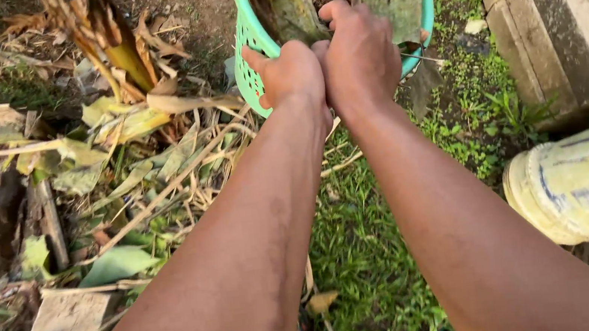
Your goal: The recorder is picking up dried leaves and organic waste from the ground and placing them into a green plastic basket.
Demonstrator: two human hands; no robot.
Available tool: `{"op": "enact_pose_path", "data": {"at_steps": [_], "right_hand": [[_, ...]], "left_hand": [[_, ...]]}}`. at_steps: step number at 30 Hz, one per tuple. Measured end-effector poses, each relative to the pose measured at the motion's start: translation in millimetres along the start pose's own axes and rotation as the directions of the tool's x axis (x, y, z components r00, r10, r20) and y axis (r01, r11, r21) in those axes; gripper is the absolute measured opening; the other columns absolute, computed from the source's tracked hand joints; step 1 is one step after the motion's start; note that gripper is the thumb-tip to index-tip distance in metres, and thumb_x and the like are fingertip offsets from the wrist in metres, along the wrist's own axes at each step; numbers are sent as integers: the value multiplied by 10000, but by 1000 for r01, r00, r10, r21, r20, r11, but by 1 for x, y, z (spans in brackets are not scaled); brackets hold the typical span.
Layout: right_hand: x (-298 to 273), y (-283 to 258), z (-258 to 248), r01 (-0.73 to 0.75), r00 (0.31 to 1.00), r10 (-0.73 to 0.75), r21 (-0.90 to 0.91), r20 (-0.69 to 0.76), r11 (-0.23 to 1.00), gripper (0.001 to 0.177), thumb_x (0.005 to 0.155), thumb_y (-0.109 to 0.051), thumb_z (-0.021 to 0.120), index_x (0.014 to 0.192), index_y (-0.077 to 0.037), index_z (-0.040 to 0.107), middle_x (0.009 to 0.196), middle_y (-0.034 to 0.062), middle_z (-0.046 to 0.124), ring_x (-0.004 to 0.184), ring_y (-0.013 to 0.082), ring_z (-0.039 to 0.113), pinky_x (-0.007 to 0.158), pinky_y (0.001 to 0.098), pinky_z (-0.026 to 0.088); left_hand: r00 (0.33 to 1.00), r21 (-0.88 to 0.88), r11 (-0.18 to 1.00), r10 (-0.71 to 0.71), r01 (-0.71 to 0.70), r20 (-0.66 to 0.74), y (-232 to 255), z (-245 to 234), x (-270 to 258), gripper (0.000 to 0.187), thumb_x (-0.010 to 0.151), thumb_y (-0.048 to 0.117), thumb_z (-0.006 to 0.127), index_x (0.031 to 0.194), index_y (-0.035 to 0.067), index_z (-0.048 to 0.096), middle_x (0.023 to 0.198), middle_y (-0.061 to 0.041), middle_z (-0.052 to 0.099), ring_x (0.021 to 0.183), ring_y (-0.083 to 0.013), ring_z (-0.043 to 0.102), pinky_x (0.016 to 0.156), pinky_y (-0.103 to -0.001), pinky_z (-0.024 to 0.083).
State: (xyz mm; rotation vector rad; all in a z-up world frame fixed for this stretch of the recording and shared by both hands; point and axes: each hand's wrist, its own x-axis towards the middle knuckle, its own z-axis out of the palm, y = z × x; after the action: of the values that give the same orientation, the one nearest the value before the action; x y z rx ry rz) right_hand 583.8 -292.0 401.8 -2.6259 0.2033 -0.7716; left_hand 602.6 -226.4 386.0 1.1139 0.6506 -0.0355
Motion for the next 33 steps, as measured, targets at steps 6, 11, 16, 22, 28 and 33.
{"op": "enact_pose_path", "data": {"at_steps": [6,11,16,22,28,33], "right_hand": [[51,13,33,-6,1000,6,-14,-24,1000,372,756,-130,774,1120,-191,722,1101,54,698,1090,325,607,858,489,520],[90,18,67,-29,999,29,-15,-14,999,365,770,-114,758,1126,-189,721,1097,53,695,1090,321,605,859,489,521],[125,18,90,-53,999,53,-31,-9,998,353,772,-122,757,1116,-195,725,1098,67,687,1089,335,599,856,496,518],[158,31,108,-49,999,49,-31,-7,998,366,767,-149,767,1127,-194,720,1113,83,676,1096,344,593,855,498,517],[192,52,127,-25,999,26,-26,27,999,374,765,-139,755,1133,-196,719,1122,79,678,1114,343,594,870,500,516],[221,74,148,-2,996,2,3,86,1000,384,761,-128,743,1139,-194,721,1127,91,674,1102,355,597,879,510,508]], "left_hand": [[998,-1,999,-32,32,60,35,31,20,921,795,160,449,1593,336,23,1516,-336,332,1305,-437,544,1069,-449,458],[998,106,993,-52,48,37,49,57,61,935,868,128,466,1663,324,15,1582,-358,239,1404,-429,413,1111,-458,418],[1000,135,991,-7,5,16,52,81,105,941,804,138,475,1624,316,49,1536,-316,355,1388,-363,447,1119,-387,411],[1000,65,998,12,-13,15,53,108,133,942,781,138,450,1621,315,62,1517,-291,419,1368,-368,460,1125,-388,385],[1000,-5,1000,0,0,-14,50,139,155,951,756,128,475,1608,321,100,1482,-279,427,1274,-381,577,1080,-411,479],[988,58,995,-73,81,-134,55,174,173,919,798,174,509,1605,379,121,1505,-266,396,1270,-394,559,1057,-442,479]]}}
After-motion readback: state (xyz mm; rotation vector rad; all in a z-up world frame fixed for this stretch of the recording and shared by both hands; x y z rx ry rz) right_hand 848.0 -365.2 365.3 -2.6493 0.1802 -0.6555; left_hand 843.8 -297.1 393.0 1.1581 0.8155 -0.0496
